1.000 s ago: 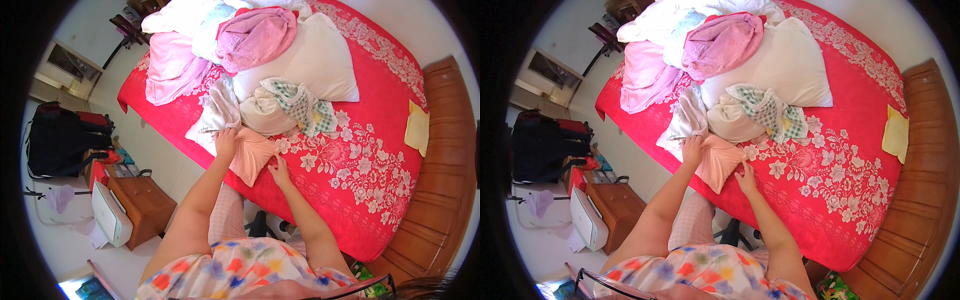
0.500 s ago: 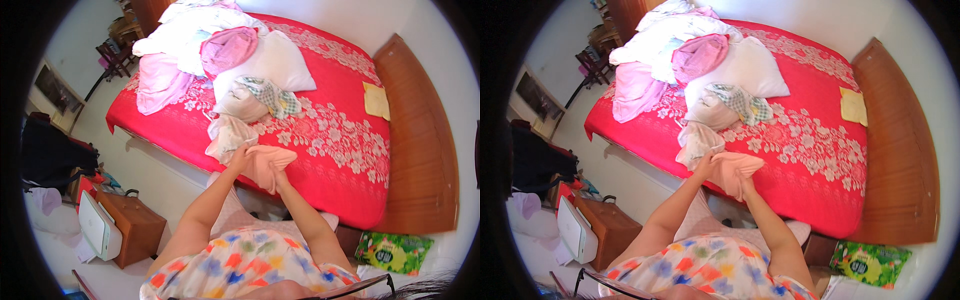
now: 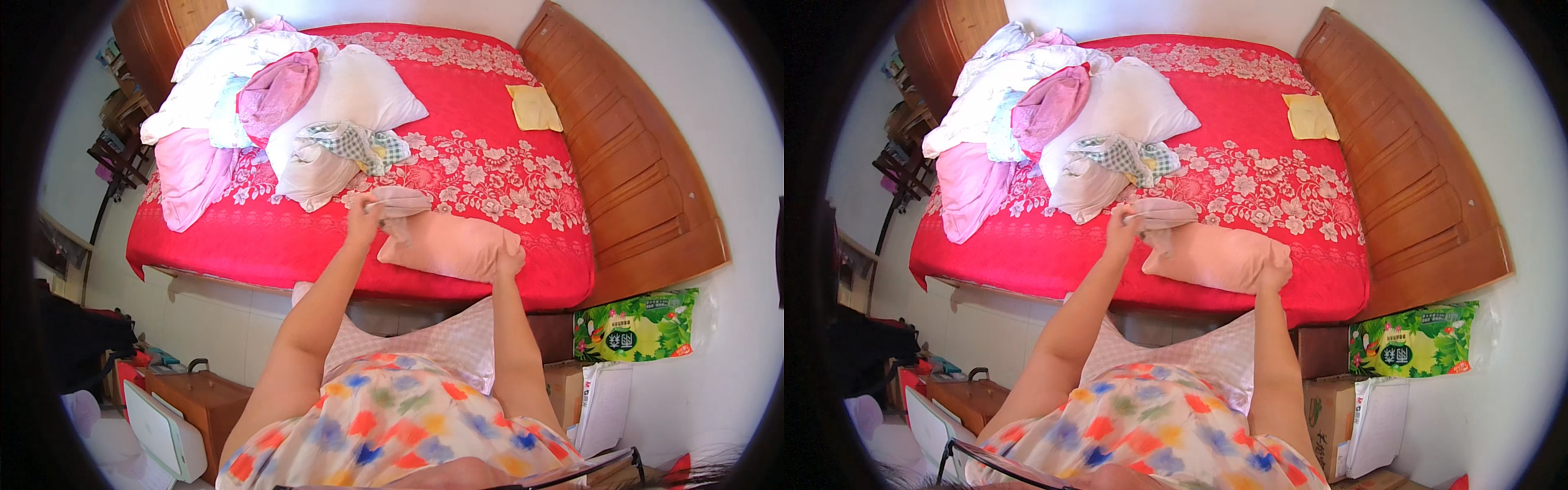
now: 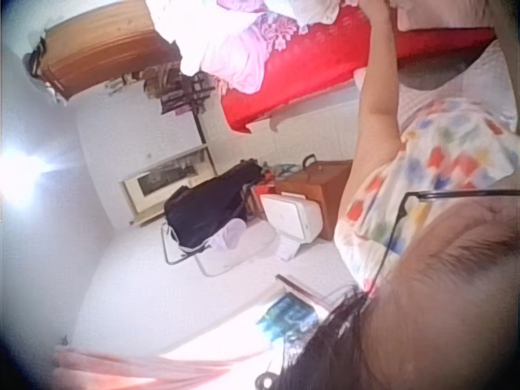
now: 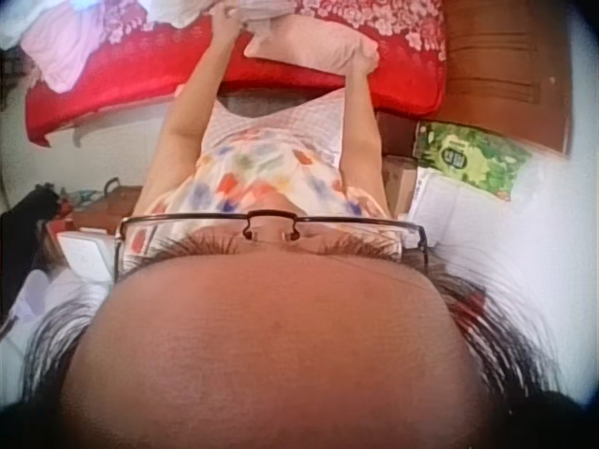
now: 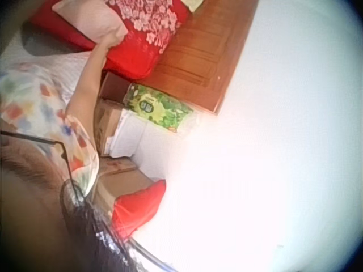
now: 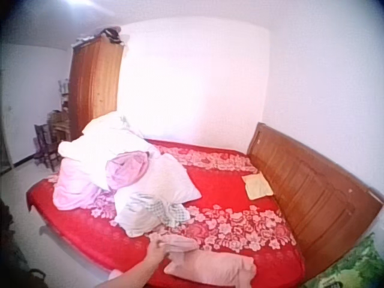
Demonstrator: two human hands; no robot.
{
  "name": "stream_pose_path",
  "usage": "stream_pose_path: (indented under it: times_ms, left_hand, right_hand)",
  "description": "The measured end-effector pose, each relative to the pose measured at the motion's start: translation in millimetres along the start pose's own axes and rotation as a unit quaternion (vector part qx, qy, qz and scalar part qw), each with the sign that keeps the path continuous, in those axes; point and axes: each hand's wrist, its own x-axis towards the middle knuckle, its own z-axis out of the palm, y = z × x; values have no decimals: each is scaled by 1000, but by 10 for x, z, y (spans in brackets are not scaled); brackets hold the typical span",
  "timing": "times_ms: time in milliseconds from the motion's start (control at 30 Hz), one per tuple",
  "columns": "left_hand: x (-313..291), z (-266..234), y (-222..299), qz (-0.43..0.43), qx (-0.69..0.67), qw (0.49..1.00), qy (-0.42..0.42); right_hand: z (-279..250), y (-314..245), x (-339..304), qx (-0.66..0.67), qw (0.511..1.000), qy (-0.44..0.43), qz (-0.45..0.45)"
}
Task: The person folds clothes on a bed by hand. They place a white cloth inside a yellow top and fold it, then place a checkered cloth inside a pink garment and fold it, setting them aside on the bed.
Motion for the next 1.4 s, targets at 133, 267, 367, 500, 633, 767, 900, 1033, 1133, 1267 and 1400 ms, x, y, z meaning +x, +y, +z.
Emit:
stream_pose_path:
  times_ms: [133, 267, 367, 500, 633, 767, 900, 1033, 1133, 1267, 1400]
  left_hand:
    - [161, -125, -134, -33, -83, 993, 79]
    - [440, -48, -230, -95, -159, 979, 80]
    - [696, 123, -64, -152, -208, 966, 24]
    - [934, 405, 289, -213, -220, 951, -34]
    - [1172, 252, 443, -170, -192, 965, -51]
    - [1271, 242, 714, -52, -134, 986, -80]
    - [1062, 340, 935, 64, 131, 985, -93]
    - [717, 407, 1153, 255, 369, 893, -29]
    - [601, 390, 1305, 334, 381, 862, -21]
    - [483, 323, 1543, 206, 367, 906, -50]
    - [368, 118, 1727, 195, 316, 927, -42]
  right_hand:
    - [496, -108, -144, 0, 969, -87, -232]
    - [921, -797, -561, 168, 888, -389, -180]
    - [1132, -1280, -803, 205, 828, -503, -137]
    - [1412, -1636, -780, 204, 845, -426, -249]
    - [1341, -2065, -505, 141, 843, -497, -146]
    - [1168, -2297, -85, 223, 849, -473, -75]
    - [830, -2613, -22, 322, 819, -472, -58]
    - [477, -2729, -161, 424, 779, -461, -26]
    - [296, -2659, -151, 498, 731, -466, 8]
    - [-88, -2726, -206, 564, 681, -464, 48]
    - [-418, -2761, -26, 585, 652, -480, 55]
